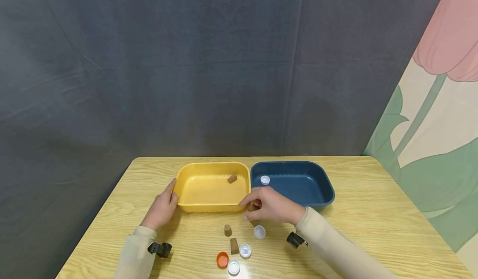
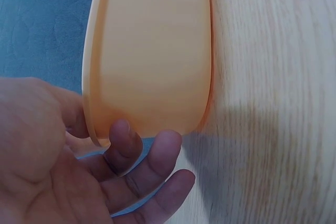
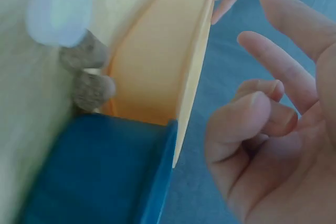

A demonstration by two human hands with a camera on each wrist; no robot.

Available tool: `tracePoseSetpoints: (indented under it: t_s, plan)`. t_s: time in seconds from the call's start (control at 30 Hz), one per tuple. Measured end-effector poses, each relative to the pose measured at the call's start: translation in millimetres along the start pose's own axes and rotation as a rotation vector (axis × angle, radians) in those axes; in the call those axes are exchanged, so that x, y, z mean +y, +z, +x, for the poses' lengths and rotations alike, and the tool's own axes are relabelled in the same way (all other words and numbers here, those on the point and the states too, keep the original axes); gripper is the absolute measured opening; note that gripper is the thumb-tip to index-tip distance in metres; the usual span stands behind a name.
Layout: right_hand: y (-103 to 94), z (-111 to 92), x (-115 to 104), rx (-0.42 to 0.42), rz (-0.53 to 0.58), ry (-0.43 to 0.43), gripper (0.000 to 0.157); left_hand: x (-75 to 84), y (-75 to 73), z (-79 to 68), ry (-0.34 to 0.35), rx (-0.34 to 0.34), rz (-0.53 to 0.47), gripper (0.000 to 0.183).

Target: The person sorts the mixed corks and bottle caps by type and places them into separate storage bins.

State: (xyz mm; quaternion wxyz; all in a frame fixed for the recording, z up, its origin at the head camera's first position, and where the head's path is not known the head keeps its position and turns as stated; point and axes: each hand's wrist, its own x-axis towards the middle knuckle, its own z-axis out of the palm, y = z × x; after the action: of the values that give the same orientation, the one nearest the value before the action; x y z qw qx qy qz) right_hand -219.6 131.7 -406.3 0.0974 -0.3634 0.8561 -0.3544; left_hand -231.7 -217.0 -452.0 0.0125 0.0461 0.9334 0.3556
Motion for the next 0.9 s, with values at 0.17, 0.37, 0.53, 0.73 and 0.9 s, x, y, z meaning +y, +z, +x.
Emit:
tracePoseSetpoints:
  t_s: [0.17,0.37,0.53,0.73,0.9]
  plan:
    - [7.3,-14,4,-0.011,0.042,0.032,0.03,-0.4,0.1,-0.2,0.0,0.001,0.002,0.055]
    - [15.7,-31,15,-0.013,0.058,0.063,0.034,-0.5,-0.7,0.2,0.005,-0.007,-0.009,0.055]
    - [21.1,-40,27,-0.016,0.087,0.075,0.036,-0.6,-1.7,0.7,0.004,-0.002,-0.007,0.055]
    - [25.6,-46,39,-0.015,0.075,0.086,0.04,0.6,-1.3,0.8,0.006,0.0,0.003,0.055]
    - [28.8,-48,45,-0.011,0.06,0.088,0.04,0.3,-0.3,0.1,0.008,0.004,0.007,0.055]
